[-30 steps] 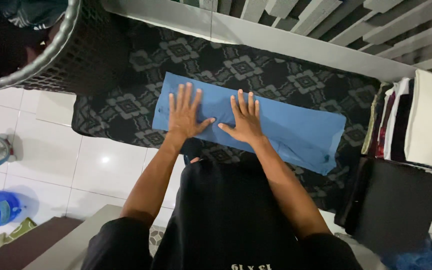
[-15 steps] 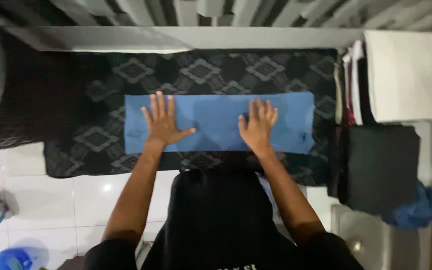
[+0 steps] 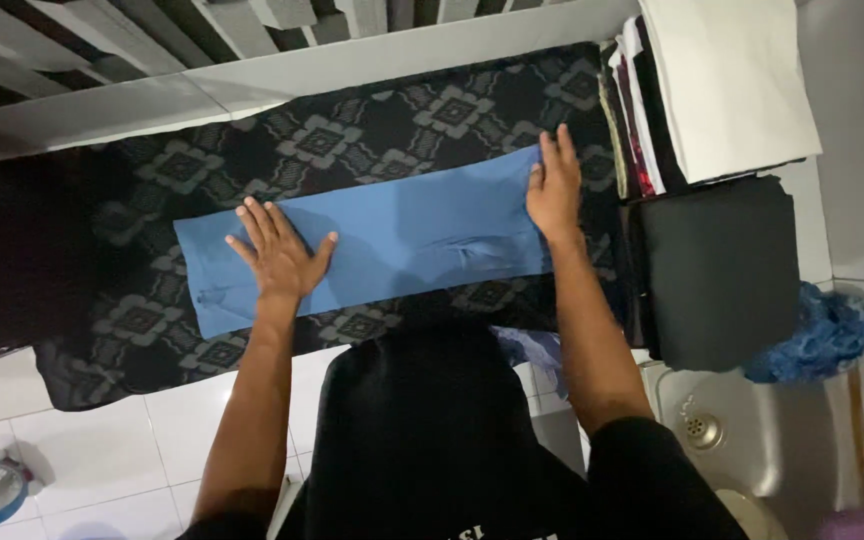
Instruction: Folding a blue t-shirt and placing it onto a stack of organized clothes.
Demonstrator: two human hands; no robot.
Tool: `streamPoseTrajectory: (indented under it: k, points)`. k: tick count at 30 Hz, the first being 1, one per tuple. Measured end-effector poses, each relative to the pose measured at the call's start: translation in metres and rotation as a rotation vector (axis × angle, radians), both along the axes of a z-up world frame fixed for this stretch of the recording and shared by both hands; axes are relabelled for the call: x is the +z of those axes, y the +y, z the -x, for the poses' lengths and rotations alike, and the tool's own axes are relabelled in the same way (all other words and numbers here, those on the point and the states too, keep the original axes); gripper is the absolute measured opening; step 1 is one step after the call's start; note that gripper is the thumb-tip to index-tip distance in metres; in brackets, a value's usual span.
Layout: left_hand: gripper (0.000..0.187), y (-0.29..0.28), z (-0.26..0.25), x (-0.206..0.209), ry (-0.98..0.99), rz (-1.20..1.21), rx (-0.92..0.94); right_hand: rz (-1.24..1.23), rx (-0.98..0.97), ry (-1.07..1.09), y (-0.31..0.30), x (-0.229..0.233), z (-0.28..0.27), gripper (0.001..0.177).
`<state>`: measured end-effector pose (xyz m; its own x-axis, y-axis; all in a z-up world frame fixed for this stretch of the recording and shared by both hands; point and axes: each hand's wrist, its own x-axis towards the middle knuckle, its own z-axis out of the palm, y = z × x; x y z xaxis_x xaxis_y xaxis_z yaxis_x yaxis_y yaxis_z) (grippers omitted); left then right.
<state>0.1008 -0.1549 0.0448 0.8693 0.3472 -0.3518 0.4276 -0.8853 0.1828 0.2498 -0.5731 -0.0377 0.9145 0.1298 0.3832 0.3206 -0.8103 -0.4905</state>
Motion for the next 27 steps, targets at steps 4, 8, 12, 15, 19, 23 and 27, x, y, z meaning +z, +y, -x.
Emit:
streamPoseTrajectory:
  k: [4,8,12,15,19,23,27]
  points:
    - [0.084,-0.018,0.011,-0.019,-0.312,-0.015,-0.173,-0.008,-0.024,0.038,-0.035,-0.017,-0.021,0.054]
    - [0.073,-0.035,0.013,-0.029,-0.329,-0.013,-0.237,0.224,0.12,0.171,-0.043,-0.001,-0.042,0.033]
    - [0.072,-0.039,0.014,-0.033,-0.291,-0.024,-0.209,0.317,0.228,0.206,-0.054,-0.008,-0.062,0.011]
    - [0.071,-0.039,0.015,-0.033,-0.298,-0.04,-0.212,0.385,0.238,0.273,-0.064,-0.016,-0.07,0.01]
    - [0.072,-0.041,0.013,-0.031,-0.293,-0.048,-0.207,0.379,0.287,0.302,-0.056,0.035,-0.065,0.012]
    - [0.072,-0.043,0.014,-0.03,-0.262,-0.061,-0.201,0.191,0.316,0.333,-0.054,0.048,-0.059,0.016]
    - [0.073,-0.042,0.013,-0.033,-0.217,-0.078,-0.2,0.318,0.345,0.285,-0.057,0.026,-0.059,0.018]
